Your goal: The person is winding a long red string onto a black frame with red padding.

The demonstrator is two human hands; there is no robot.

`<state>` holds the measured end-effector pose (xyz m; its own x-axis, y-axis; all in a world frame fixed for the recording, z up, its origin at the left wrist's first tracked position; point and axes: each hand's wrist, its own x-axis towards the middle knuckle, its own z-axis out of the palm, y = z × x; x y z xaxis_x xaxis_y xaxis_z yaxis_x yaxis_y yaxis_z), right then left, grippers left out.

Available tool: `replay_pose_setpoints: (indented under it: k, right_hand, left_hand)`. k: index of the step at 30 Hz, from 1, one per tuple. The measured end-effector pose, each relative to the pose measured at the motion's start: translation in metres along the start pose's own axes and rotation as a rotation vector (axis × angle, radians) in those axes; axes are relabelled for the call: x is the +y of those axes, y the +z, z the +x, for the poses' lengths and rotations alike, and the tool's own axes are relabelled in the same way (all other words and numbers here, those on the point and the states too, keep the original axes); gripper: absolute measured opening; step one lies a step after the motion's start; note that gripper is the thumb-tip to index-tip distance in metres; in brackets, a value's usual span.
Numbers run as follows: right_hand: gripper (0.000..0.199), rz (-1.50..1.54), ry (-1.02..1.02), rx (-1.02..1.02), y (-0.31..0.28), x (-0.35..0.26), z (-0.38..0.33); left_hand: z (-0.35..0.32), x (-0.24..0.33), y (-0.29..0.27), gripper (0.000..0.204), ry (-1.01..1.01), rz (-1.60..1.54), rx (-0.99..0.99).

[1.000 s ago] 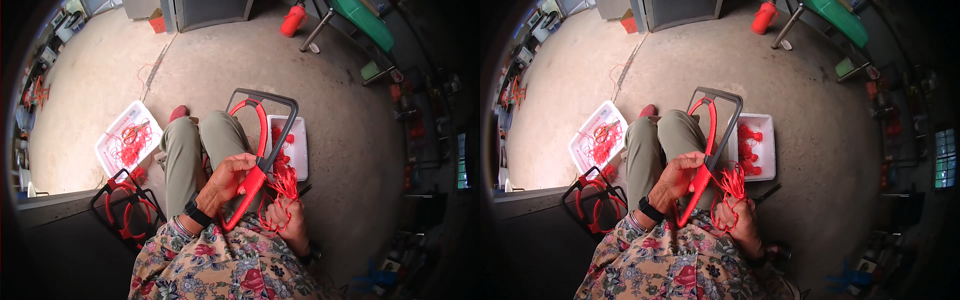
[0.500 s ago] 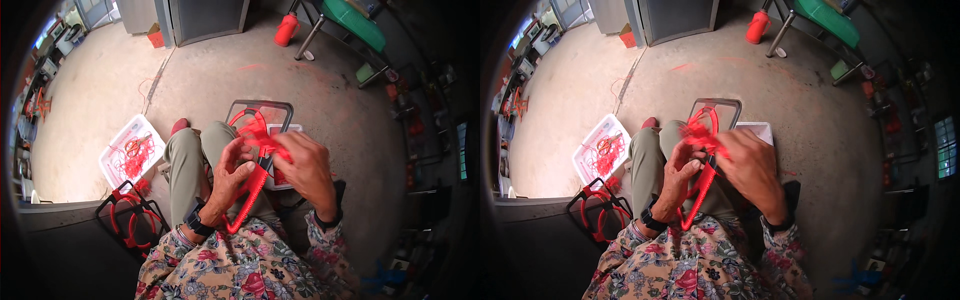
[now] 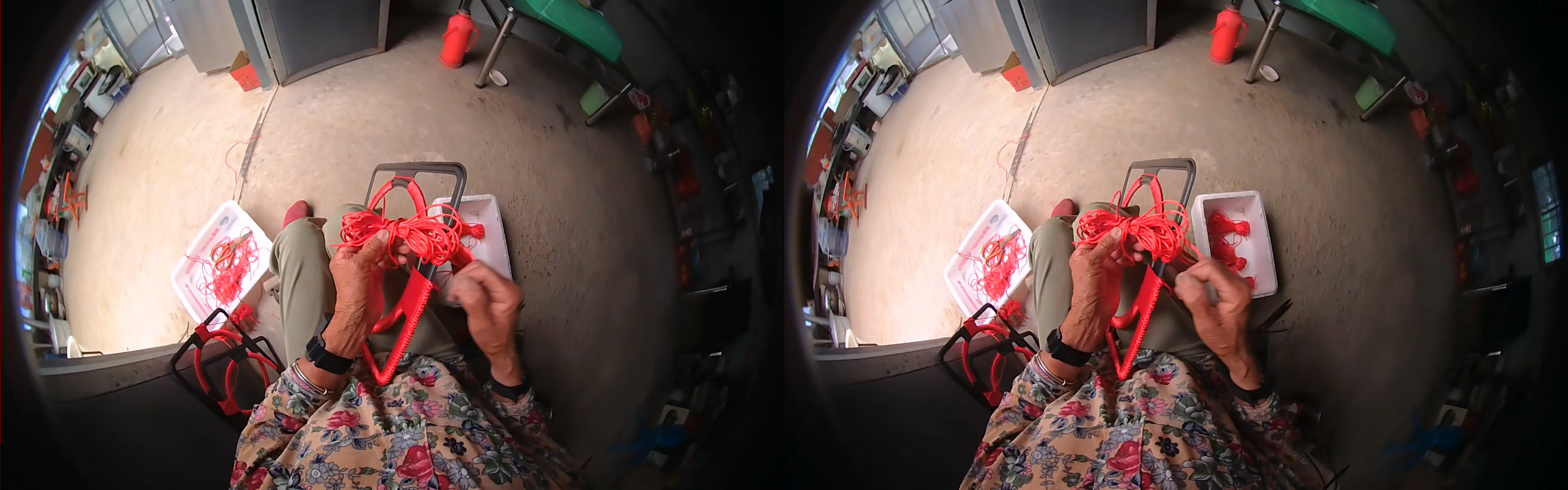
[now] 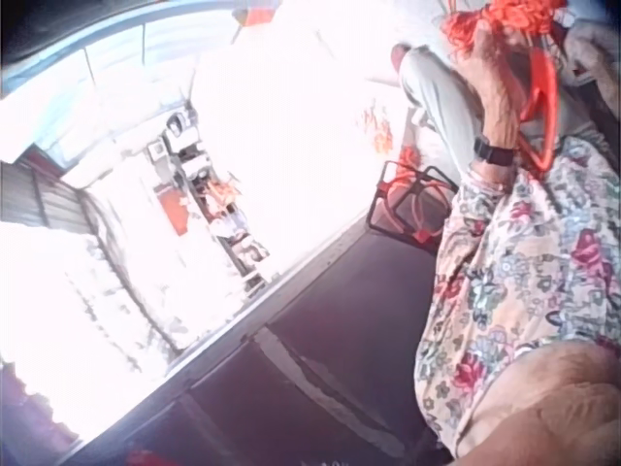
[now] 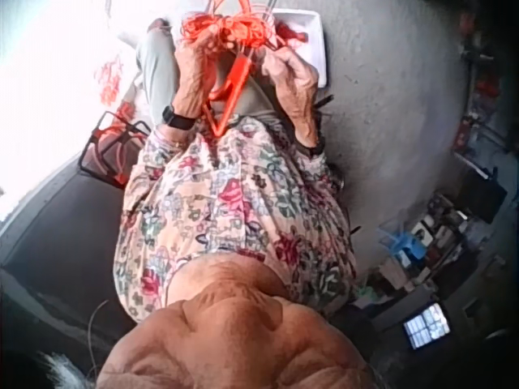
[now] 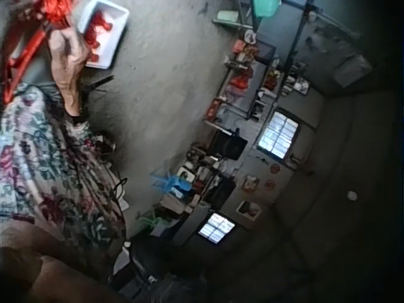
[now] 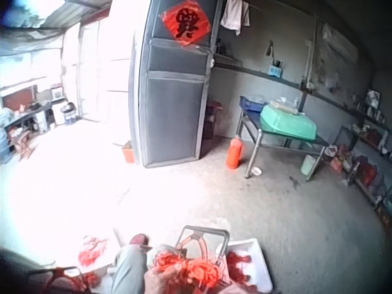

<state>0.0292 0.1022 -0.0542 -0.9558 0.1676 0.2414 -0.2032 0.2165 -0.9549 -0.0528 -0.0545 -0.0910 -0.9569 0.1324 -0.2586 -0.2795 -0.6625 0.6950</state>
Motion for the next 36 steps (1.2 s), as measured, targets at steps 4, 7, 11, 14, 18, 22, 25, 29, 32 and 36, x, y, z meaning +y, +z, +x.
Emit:
replay_pose_setpoints:
  k: [4, 7, 11, 14, 18, 22, 25, 29, 32, 36]
  right_hand:
    - [0.016, -0.023, 0.118, 0.004, 0.016, 0.047, -0.013]
    - [0.018, 0.101, 0.118, 0.018, 0.024, 0.065, -0.005]
    - [0.019, 0.371, 0.229, -0.066, 0.025, 0.091, -0.002]
    - [0.022, 0.24, 0.113, -0.092, 0.027, 0.099, 0.0]
    - [0.023, 0.187, 0.195, -0.214, 0.018, 0.08, 0.013]
    - [0.021, 0.504, 0.22, -0.236, 0.009, 0.081, 0.009]
    - [0.022, 0.041, 0.106, -0.226, -0.023, 0.06, 0.016]
    - [0.025, -0.04, -0.004, -0.325, -0.078, 0.04, 0.001]
    - [0.024, 0.201, 0.02, -0.312, -0.089, 0.016, 0.0]
    - [0.024, -0.28, -0.033, -0.591, -0.053, 0.019, 0.004]
  left_hand:
    - [-0.005, -0.009, 0.008, 0.014, -0.015, 0.053, 0.066]
    - [-0.01, -0.018, -0.005, 0.011, -0.076, 0.127, 0.138]
    - [-0.02, -0.016, -0.01, 0.01, -0.276, 0.238, 0.141]
    - [-0.017, -0.014, -0.014, 0.01, -0.386, 0.233, 0.074]
    - [-0.02, -0.018, -0.012, 0.01, -0.434, 0.233, 0.048]
    - [-0.024, -0.013, -0.01, 0.014, -0.531, 0.204, -0.018]
    - [-0.031, -0.007, -0.015, 0.018, -0.491, 0.278, 0.036]
    - [-0.038, 0.005, -0.008, 0.022, -0.527, 0.275, -0.024]
    - [-0.038, 0.0, -0.01, 0.024, -0.433, 0.256, -0.181]
    - [-0.028, -0.008, -0.005, 0.017, -0.496, 0.234, -0.348]
